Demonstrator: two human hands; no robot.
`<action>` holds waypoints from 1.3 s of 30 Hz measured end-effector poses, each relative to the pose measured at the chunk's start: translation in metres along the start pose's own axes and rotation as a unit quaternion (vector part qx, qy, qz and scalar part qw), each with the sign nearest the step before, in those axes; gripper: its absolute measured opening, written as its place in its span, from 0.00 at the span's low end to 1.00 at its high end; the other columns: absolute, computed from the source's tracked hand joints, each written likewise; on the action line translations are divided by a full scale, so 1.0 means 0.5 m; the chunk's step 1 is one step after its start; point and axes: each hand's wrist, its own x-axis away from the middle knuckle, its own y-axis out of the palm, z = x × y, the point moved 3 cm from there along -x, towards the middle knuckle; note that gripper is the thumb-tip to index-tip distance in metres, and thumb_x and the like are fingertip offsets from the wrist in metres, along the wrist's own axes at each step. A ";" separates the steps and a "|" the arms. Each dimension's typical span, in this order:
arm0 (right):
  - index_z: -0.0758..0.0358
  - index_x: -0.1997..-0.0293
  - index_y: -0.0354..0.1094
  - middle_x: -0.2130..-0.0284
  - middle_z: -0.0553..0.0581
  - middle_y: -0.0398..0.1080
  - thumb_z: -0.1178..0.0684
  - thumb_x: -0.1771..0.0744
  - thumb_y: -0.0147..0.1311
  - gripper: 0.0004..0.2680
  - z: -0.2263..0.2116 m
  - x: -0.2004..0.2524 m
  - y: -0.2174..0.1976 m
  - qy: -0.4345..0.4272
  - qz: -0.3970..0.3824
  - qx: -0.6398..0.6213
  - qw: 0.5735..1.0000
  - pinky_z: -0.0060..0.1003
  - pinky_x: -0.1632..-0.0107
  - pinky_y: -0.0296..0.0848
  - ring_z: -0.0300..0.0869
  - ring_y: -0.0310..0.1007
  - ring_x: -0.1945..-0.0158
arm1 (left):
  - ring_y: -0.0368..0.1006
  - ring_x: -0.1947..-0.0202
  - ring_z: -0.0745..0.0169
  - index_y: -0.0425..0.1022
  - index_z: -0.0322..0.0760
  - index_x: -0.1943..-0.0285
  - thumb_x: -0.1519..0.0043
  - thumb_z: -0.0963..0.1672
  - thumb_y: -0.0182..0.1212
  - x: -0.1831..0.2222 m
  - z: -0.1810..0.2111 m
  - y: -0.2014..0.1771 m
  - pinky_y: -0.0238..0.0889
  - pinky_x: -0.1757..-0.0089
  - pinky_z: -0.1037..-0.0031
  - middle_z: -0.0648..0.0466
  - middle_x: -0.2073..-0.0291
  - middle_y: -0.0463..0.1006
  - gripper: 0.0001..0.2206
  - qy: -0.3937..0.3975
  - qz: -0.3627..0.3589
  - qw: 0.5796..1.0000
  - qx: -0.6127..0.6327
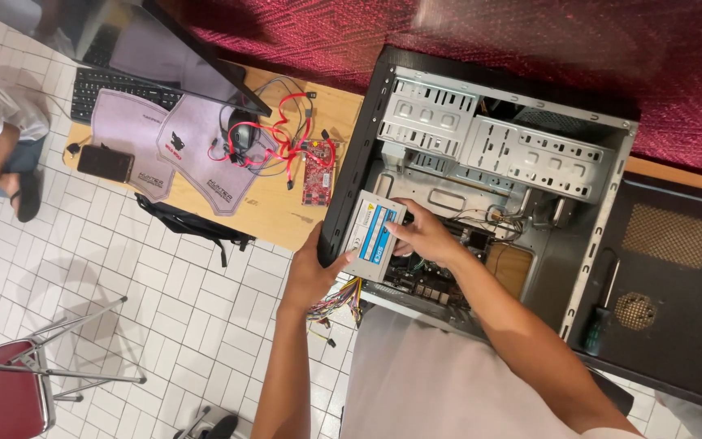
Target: Installing and securing a power supply unit inside a desktop computer case using a screwdriver.
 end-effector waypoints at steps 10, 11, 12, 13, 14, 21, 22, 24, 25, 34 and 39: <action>0.53 0.26 0.53 0.66 0.76 0.76 0.51 0.32 0.58 0.24 0.021 -0.004 -0.026 -0.021 0.017 -0.001 1.000 0.53 0.54 0.81 0.60 0.81 0.60 | 0.52 0.26 0.36 0.54 0.32 0.22 0.44 0.49 0.75 0.040 -0.035 0.025 0.48 0.31 0.51 0.35 0.28 0.60 0.43 0.086 0.100 0.991 -0.012; 0.54 0.27 0.56 0.66 0.75 0.77 0.50 0.32 0.60 0.24 0.010 0.000 -0.027 -0.026 0.028 0.048 0.998 0.52 0.55 0.82 0.59 0.81 0.60 | 0.50 0.25 0.37 0.52 0.32 0.22 0.44 0.50 0.74 0.042 -0.034 0.031 0.46 0.31 0.52 0.36 0.27 0.58 0.44 0.062 0.077 0.995 -0.015; 0.55 0.28 0.58 0.66 0.75 0.77 0.48 0.32 0.61 0.23 -0.001 0.004 -0.028 -0.031 0.040 0.096 0.994 0.51 0.56 0.83 0.59 0.82 0.60 | 0.48 0.24 0.38 0.51 0.33 0.21 0.44 0.51 0.74 0.043 -0.033 0.035 0.45 0.30 0.52 0.36 0.26 0.56 0.45 0.039 0.052 0.998 -0.019; 0.55 0.28 0.58 0.66 0.75 0.77 0.48 0.32 0.61 0.23 -0.031 0.024 -0.022 -0.034 0.042 0.095 0.994 0.51 0.56 0.83 0.59 0.82 0.60 | 0.48 0.24 0.38 0.51 0.33 0.21 0.44 0.51 0.74 0.036 -0.041 0.042 0.45 0.30 0.52 0.36 0.26 0.56 0.45 0.041 0.053 0.998 -0.021; 0.61 0.31 0.59 0.65 0.71 0.78 0.44 0.32 0.59 0.23 -0.061 0.046 -0.019 -0.036 0.078 0.234 0.968 0.54 0.55 0.82 0.60 0.81 0.58 | 0.51 0.25 0.38 0.50 0.33 0.21 0.43 0.52 0.74 0.031 -0.052 0.049 0.48 0.31 0.53 0.36 0.27 0.58 0.45 0.028 0.054 0.998 -0.030; 0.54 0.78 0.56 0.84 0.47 0.53 0.46 0.33 0.49 0.12 -0.418 0.405 0.113 -0.488 0.024 0.259 0.833 0.39 0.77 0.48 0.41 0.51 0.84 | 0.64 0.31 0.51 0.53 0.31 0.23 0.44 0.54 0.66 -0.062 -0.148 0.082 0.56 0.36 0.64 0.44 0.30 0.67 0.43 0.030 0.091 0.995 0.031; 0.54 0.78 0.56 0.84 0.47 0.53 0.46 0.33 0.49 0.12 -0.415 0.434 0.112 -0.483 0.044 0.258 0.836 0.39 0.77 0.48 0.41 0.51 0.84 | 0.64 0.31 0.51 0.53 0.31 0.23 0.44 0.54 0.66 -0.078 -0.134 0.082 0.56 0.36 0.64 0.44 0.30 0.67 0.43 0.037 0.074 0.996 0.023; 0.54 0.78 0.54 0.84 0.48 0.51 0.47 0.33 0.48 0.13 -0.407 0.491 0.115 -0.475 0.073 0.221 0.849 0.39 0.76 0.49 0.41 0.49 0.83 | 0.67 0.35 0.44 0.62 0.29 0.28 0.36 0.57 0.53 -0.100 -0.107 0.072 0.59 0.40 0.57 0.39 0.35 0.71 0.35 0.093 0.159 0.983 0.003; 0.54 0.78 0.54 0.84 0.48 0.51 0.47 0.33 0.48 0.13 -0.410 0.511 0.124 -0.466 0.093 0.217 0.853 0.39 0.76 0.49 0.41 0.49 0.83 | 0.67 0.35 0.44 0.62 0.29 0.28 0.36 0.57 0.53 -0.107 -0.077 0.085 0.59 0.40 0.57 0.39 0.35 0.71 0.35 0.098 0.140 0.985 -0.005; 0.55 0.79 0.45 0.85 0.50 0.45 0.54 0.31 0.41 0.14 -0.475 0.601 0.046 -0.515 0.025 0.074 0.854 0.39 0.75 0.53 0.39 0.39 0.83 | 0.52 0.28 0.33 0.49 0.26 0.23 0.33 0.61 0.33 -0.186 -0.013 0.159 0.44 0.38 0.36 0.34 0.28 0.58 0.40 0.033 0.170 0.975 -0.137; 0.46 0.90 0.38 0.94 0.45 0.37 0.46 0.44 0.41 0.12 -0.334 0.582 -0.051 -0.638 0.210 0.143 0.727 0.28 0.85 0.44 0.35 0.33 0.90 | 0.56 0.33 0.33 0.51 0.25 0.24 0.31 0.59 0.31 -0.161 0.007 0.158 0.43 0.37 0.43 0.35 0.31 0.61 0.38 0.114 0.203 0.958 -0.165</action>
